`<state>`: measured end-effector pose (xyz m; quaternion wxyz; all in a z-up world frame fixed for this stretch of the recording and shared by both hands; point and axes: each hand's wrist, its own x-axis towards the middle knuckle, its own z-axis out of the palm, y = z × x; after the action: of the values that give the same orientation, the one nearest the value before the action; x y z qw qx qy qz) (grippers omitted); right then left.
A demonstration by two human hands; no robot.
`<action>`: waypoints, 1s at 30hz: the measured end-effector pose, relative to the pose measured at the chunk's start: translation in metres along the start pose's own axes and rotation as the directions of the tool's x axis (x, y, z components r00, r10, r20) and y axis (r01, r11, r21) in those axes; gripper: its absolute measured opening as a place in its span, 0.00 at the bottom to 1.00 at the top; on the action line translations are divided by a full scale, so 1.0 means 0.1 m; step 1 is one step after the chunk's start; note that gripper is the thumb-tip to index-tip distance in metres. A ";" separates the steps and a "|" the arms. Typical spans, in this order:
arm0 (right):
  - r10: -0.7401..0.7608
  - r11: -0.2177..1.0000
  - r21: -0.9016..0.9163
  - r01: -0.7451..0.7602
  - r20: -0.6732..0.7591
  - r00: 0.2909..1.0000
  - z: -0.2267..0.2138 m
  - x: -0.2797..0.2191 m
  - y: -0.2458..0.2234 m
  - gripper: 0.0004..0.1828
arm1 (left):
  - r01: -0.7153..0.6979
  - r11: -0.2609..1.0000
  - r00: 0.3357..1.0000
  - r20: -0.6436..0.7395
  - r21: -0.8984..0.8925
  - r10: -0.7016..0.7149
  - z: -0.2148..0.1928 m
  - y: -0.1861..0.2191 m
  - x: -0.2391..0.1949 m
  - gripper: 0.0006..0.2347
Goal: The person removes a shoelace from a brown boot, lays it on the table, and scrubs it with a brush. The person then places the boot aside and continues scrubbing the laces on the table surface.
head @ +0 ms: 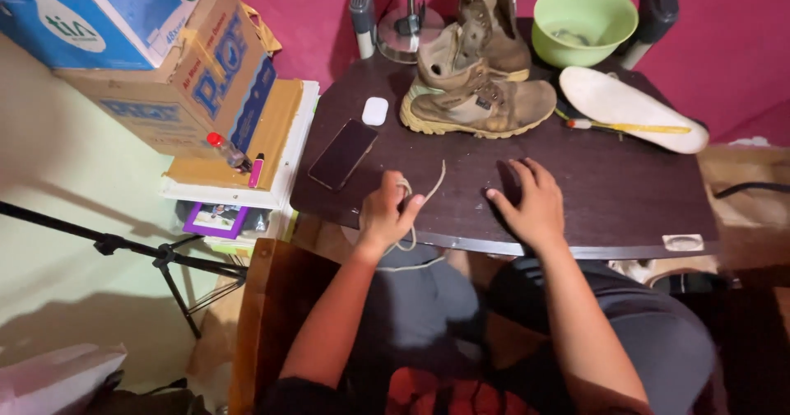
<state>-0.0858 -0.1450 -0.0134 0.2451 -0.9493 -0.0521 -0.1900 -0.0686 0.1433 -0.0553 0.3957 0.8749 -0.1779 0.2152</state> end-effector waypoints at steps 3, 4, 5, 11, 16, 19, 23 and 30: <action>0.007 0.999 0.038 -0.007 0.013 1.000 -0.02 0.00 0.05 0.35 | 0.027 0.998 0.999 0.030 0.048 -0.029 0.01 0.01 0.00 0.22; 0.025 0.996 0.086 -0.025 0.005 1.000 -0.01 0.00 0.10 0.34 | 0.053 0.998 0.995 0.082 0.039 -0.056 0.01 -0.01 0.00 0.23; 0.044 0.990 0.134 -0.043 -0.003 0.999 0.02 0.01 0.14 0.33 | 0.078 0.996 0.988 0.135 0.031 -0.082 0.01 -0.04 0.01 0.24; 0.086 0.975 0.202 -0.095 0.053 0.995 -0.04 -0.01 0.14 0.33 | 0.087 0.995 0.978 0.187 0.039 -0.093 -0.01 -0.06 0.07 0.24; 0.046 0.971 0.229 -0.063 0.080 0.996 -0.08 0.00 0.15 0.32 | 0.104 0.991 0.975 0.204 -0.089 -0.084 -0.01 -0.09 0.05 0.13; 0.013 0.938 0.345 -0.035 0.064 0.998 0.03 -0.06 0.31 0.30 | 0.148 0.918 0.973 0.222 -0.367 -0.068 0.44 -0.27 0.04 0.10; -0.146 0.161 0.978 -0.131 0.155 0.977 0.26 -0.42 0.41 0.56 | -0.097 0.767 0.905 0.265 -0.634 0.334 0.18 1.49 0.40 0.06; 0.351 0.281 0.824 -0.492 0.389 0.852 -1.13 -1.22 1.58 0.29 | -0.285 0.712 0.792 0.260 -0.642 0.552 -0.03 2.05 0.80 0.08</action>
<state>-0.2058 -0.3387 -0.0394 0.7533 -0.6514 0.0910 0.0032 -0.1011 0.0066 0.1145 0.5277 0.6734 -0.5164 0.0373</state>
